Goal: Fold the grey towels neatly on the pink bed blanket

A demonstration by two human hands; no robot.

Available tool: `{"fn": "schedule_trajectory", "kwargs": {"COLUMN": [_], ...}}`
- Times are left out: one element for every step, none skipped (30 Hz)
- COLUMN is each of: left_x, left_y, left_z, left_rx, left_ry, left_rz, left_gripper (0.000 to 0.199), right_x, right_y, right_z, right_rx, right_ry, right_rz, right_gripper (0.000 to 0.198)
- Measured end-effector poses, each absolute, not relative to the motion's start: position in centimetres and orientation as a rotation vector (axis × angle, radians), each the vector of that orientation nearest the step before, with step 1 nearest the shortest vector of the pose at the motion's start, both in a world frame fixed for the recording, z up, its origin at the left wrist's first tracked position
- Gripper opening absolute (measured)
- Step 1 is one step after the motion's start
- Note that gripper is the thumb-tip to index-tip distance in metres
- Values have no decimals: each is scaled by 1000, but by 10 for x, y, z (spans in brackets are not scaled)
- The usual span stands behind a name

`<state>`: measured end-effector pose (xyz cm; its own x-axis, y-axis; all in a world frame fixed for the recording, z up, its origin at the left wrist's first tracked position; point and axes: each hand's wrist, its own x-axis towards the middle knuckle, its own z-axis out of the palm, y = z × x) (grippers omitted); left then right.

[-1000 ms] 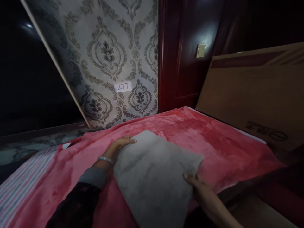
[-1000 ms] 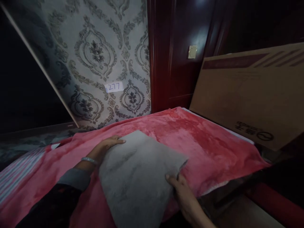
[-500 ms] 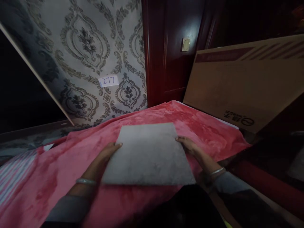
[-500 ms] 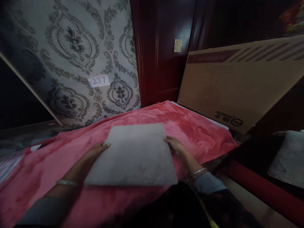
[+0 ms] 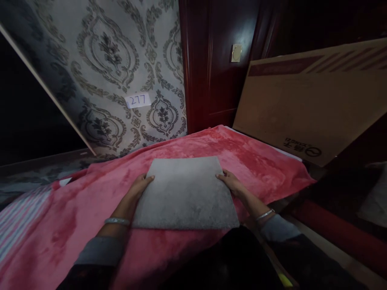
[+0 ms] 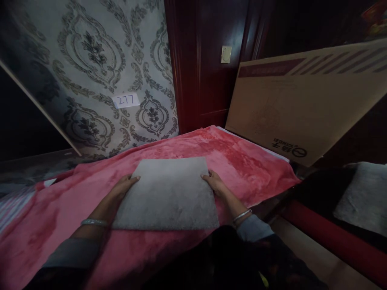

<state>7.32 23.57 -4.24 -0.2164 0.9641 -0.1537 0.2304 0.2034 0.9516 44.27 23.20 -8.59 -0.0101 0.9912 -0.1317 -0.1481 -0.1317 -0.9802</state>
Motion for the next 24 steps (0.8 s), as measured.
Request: {"fn": "schedule_trajectory", "kwargs": {"left_x": [74, 73, 71, 67, 63, 57, 52, 46, 42, 38, 35, 33, 31, 28, 25, 22, 20, 19, 21, 26, 33, 44, 57, 72], "left_y": [233, 230, 226, 222, 217, 212, 207, 201, 195, 190, 184, 180, 176, 173, 172, 172, 174, 177, 181, 187, 192, 198, 202, 205], "left_z": [-39, -34, -27, -18, -10, -2, 5, 9, 9, 6, 0, -9, -19, -28, -36, -41, -44, -43, -39, -35, -31, -28, -27, -29], "left_rx": [1156, 1164, 1173, 1184, 1196, 1206, 1210, 1207, 1195, 1174, 1140, 1108, 1097, 1128, 1196, 1282, 1363, 1446, 1531, 1628, 1743, 1887, 2036, 2167], "left_ry": [1614, 1606, 1600, 1599, 1596, 1592, 1590, 1597, 1623, 1665, 1714, 1769, 1828, 1902, 1987, 2077, 2164, 2238, 2286, 2309, 2314, 2313, 2302, 2280], "left_rz": [1099, 1127, 1161, 1200, 1238, 1272, 1297, 1307, 1298, 1276, 1241, 1194, 1141, 1078, 1013, 953, 901, 865, 843, 826, 799, 741, 661, 568], "left_gripper": [39, 40, 41, 43, 45, 47, 49, 50, 50, 48, 44, 40, 35, 31, 28, 26, 24, 24, 27, 33, 40, 47, 52, 56], "right_x": [441, 440, 440, 440, 440, 439, 437, 435, 430, 425, 420, 414, 410, 406, 403, 402, 401, 401, 400, 398, 394, 389, 383, 376], "right_y": [233, 236, 239, 244, 250, 256, 262, 267, 272, 274, 275, 274, 272, 269, 267, 265, 264, 265, 266, 268, 270, 271, 272, 271], "right_z": [-80, -73, -66, -57, -48, -41, -35, -31, -31, -34, -40, -48, -58, -67, -76, -82, -85, -85, -82, -78, -72, -66, -62, -60], "right_rx": [-1172, -1150, -1128, -1104, -1085, -1078, -1084, -1102, -1128, -1159, -1193, -1225, -1254, -1287, -1321, -1352, -1380, -1402, -1413, -1413, -1395, -1376, -1367, -1380], "right_ry": [-1052, -1075, -1098, -1120, -1141, -1164, -1189, -1215, -1240, -1263, -1282, -1297, -1314, -1335, -1357, -1380, -1405, -1433, -1466, -1502, -1535, -1582, -1651, -1748], "right_rz": [1355, 1340, 1328, 1320, 1310, 1297, 1282, 1268, 1255, 1244, 1236, 1232, 1225, 1210, 1185, 1151, 1106, 1052, 993, 935, 889, 835, 757, 648], "right_gripper": [25, 27, 29, 31, 33, 33, 33, 32, 30, 29, 28, 26, 25, 24, 25, 27, 32, 39, 46, 53, 58, 62, 64, 66]}}
